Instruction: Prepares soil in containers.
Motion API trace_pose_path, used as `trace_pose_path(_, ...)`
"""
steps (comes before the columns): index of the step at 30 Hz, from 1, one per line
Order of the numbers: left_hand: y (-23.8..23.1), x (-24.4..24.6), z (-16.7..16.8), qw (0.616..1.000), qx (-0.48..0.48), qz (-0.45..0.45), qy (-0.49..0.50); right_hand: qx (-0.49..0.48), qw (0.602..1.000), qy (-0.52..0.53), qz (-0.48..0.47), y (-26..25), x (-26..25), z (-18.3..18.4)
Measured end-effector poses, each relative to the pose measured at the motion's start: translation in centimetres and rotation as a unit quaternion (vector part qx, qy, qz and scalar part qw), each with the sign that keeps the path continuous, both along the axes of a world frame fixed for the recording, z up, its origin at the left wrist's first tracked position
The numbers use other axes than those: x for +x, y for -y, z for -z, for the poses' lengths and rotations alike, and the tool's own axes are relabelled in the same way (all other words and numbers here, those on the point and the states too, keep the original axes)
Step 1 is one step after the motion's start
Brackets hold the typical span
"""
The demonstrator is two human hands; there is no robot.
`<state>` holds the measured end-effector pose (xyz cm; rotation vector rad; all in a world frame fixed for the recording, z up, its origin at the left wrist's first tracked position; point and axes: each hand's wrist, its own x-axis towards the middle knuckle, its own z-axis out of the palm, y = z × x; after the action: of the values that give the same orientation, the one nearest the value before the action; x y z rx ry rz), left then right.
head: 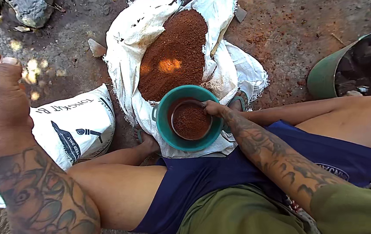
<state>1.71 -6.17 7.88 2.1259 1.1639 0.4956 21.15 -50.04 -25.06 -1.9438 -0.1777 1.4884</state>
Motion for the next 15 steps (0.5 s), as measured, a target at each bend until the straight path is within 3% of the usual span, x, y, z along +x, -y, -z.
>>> trace_pose_path(2,0.4,0.2,-0.1,1.0,-0.002,-0.003,0.01,-0.001,0.999,0.01,0.049,0.4,0.2,1.6)
trace_pose_path(6,0.1,0.0,0.1,1.0,0.003,-0.005,0.009,-0.018,0.997,-0.03,-0.065,-0.4,0.2,-1.2)
trace_pose_path(9,0.1,-0.1,0.0,1.0,0.004,0.002,0.005,0.012,1.0,0.011,0.017,0.1,-0.2,0.3)
trace_pose_path(13,-0.1,-0.2,0.1,1.0,0.003,-0.005,-0.002,-0.005,0.996,-0.033,-0.08,-0.8,0.5,-1.0)
trace_pose_path(15,-0.2,-0.2,0.1,1.0,0.005,-0.001,-0.001,0.004,1.0,-0.004,-0.028,-0.4,0.2,-0.3)
